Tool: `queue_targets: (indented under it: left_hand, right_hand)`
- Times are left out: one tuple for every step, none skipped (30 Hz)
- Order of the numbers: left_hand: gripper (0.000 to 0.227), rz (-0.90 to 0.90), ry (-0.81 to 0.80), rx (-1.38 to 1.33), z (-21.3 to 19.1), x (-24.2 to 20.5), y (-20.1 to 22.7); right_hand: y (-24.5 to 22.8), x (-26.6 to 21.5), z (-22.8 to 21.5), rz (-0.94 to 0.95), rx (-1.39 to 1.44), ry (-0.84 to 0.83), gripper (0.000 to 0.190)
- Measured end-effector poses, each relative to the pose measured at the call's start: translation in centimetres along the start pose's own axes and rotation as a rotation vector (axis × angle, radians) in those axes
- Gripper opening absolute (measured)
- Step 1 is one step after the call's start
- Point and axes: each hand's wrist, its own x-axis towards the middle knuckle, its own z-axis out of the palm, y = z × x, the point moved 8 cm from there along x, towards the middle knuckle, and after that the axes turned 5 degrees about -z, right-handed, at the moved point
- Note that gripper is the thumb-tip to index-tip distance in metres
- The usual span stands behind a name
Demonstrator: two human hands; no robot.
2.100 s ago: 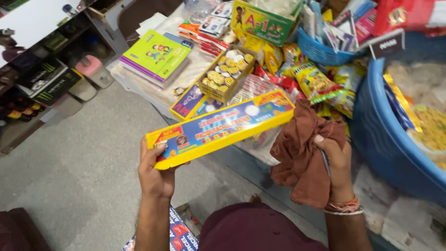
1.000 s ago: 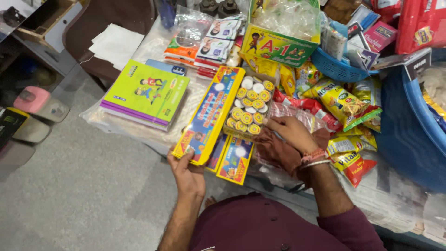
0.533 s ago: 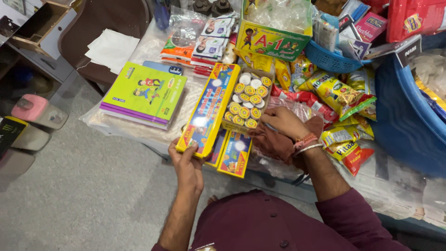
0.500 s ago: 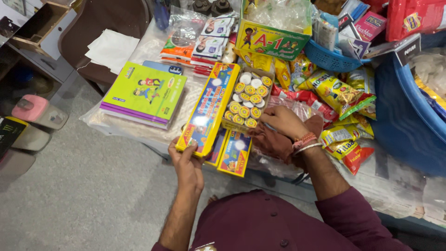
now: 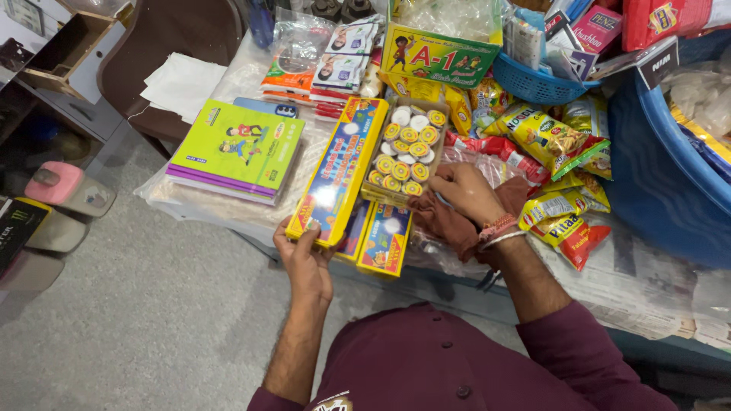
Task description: The person wipes the surfaces of several small cardboard boxes with a brown cloth. They pick up each box, wipe it on all sides, and place it back on a stack on the floor.
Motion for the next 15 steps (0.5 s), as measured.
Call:
queue_targets:
  left_hand:
    - [0.052, 0.003, 0.002, 0.004, 0.0, 0.0, 0.2]
    - [0.052, 0.008, -0.01, -0.006, 0.0, 0.0, 0.2]
    - [0.052, 0.013, -0.021, -0.015, 0.1, -0.1, 0.2]
    - [0.052, 0.017, -0.031, -0.023, 0.2, -0.1, 0.3]
    - [0.053, 0.01, -0.044, -0.012, 0.3, -0.2, 0.4]
    - [0.054, 0.001, -0.056, 0.002, 0.4, -0.4, 0.3]
    - [0.055, -0.009, -0.067, 0.015, 0.4, -0.5, 0.2]
    - [0.055, -0.014, -0.082, 0.03, 0.5, -0.6, 0.1]
    - [0.055, -0.019, -0.098, 0.044, 0.6, -0.7, 0.0]
    - [0.055, -0.023, -0.114, 0.058, 0.8, -0.8, 0.0]
    - [0.054, -0.027, -0.118, 0.064, 0.8, -0.9, 0.1]
    - [0.054, -0.03, -0.123, 0.071, 0.8, -0.9, 0.1]
    - [0.053, -0.034, -0.128, 0.077, 0.9, -0.9, 0.1]
    - [0.053, -0.042, -0.128, 0.08, 1.0, -1.0, 0.3]
    - [0.052, -0.05, -0.128, 0.082, 1.2, -1.1, 0.4]
  right_hand:
    - [-0.1, -0.2, -0.3, 0.013, 0.014, 0.017, 0.032]
    - [-0.3, -0.5, -0.7, -0.002, -0.017, 0.034, 0.032]
    - [-0.4, -0.9, -1.2, -0.017, -0.049, 0.052, 0.032]
    - [-0.7, -1.2, -1.8, -0.032, -0.08, 0.069, 0.032]
    - [-1.0, -1.4, -2.4, -0.044, -0.069, 0.079, 0.032]
    - [-1.2, -1.8, -3.0, -0.054, -0.058, 0.088, 0.031]
    - [-1.3, -2.1, -3.7, -0.064, -0.046, 0.097, 0.03]
    - [-1.3, -2.5, -4.2, -0.069, -0.074, 0.105, 0.03]
    - [-1.3, -3.0, -4.8, -0.075, -0.101, 0.113, 0.03]
    - [-1.3, -3.4, -5.4, -0.081, -0.129, 0.123, 0.029]
    - [-1.1, -3.9, -5.8, -0.072, -0.127, 0.126, 0.029]
    - [-0.8, -4.5, -6.1, -0.062, -0.125, 0.131, 0.03]
    - [-0.4, -5.0, -6.5, -0.052, -0.123, 0.135, 0.03]
    - [0.0, -5.6, -6.9, -0.035, -0.143, 0.141, 0.031]
    - [0.4, -6.3, -7.4, -0.017, -0.163, 0.146, 0.032]
